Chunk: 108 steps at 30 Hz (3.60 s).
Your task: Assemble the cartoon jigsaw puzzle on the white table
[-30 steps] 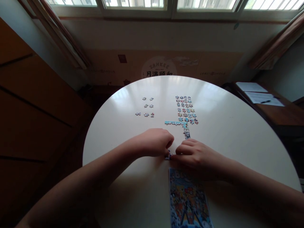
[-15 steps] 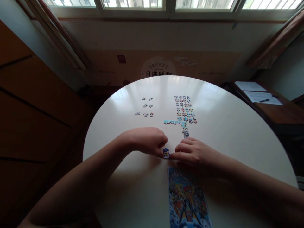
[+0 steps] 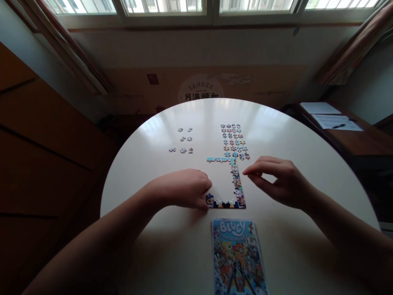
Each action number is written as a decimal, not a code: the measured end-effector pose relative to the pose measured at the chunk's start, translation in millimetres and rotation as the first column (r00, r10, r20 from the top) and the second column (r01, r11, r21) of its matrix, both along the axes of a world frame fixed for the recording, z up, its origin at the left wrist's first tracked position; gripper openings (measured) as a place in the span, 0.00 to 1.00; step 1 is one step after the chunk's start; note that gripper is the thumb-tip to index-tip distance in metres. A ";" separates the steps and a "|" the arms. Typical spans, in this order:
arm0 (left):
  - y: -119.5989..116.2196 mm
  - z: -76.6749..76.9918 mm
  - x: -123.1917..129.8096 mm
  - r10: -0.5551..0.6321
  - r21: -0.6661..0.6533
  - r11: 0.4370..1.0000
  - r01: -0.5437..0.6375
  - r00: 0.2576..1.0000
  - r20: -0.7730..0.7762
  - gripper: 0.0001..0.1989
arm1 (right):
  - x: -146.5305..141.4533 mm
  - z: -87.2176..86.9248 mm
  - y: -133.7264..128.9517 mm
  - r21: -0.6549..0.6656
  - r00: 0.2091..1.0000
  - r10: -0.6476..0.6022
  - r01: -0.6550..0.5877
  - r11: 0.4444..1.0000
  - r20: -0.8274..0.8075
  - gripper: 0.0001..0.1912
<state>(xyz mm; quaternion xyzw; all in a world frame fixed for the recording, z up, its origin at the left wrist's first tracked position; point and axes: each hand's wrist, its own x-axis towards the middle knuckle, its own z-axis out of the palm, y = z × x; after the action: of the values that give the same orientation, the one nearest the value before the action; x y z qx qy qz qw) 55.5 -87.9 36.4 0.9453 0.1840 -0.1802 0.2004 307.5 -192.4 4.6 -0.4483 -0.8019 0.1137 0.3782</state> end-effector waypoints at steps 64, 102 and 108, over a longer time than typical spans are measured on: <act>122.8 -43.5 -51.6 0.467 -0.267 0.685 -0.677 0.128 0.875 0.07 | -10.0 -6.7 -7.5 -0.005 0.991 0.117 -0.118 0.993 -0.067 0.21; 123.3 -52.2 -48.9 0.445 -0.137 0.530 -0.837 0.137 0.885 0.17 | -10.4 -15.5 -5.3 -0.064 0.992 0.072 -0.079 0.995 -0.105 0.20; 124.2 -54.6 -50.3 0.443 -0.127 0.513 -0.849 0.135 0.886 0.19 | -12.4 -13.0 -4.4 -0.049 0.992 0.073 -0.079 0.996 -0.104 0.20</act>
<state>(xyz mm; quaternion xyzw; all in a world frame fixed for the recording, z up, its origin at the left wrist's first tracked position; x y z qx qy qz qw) 5.1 36.3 -18.2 0.7308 0.4965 0.4540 0.1155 295.1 -196.8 -8.4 -0.4209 -0.7948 0.1718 0.4020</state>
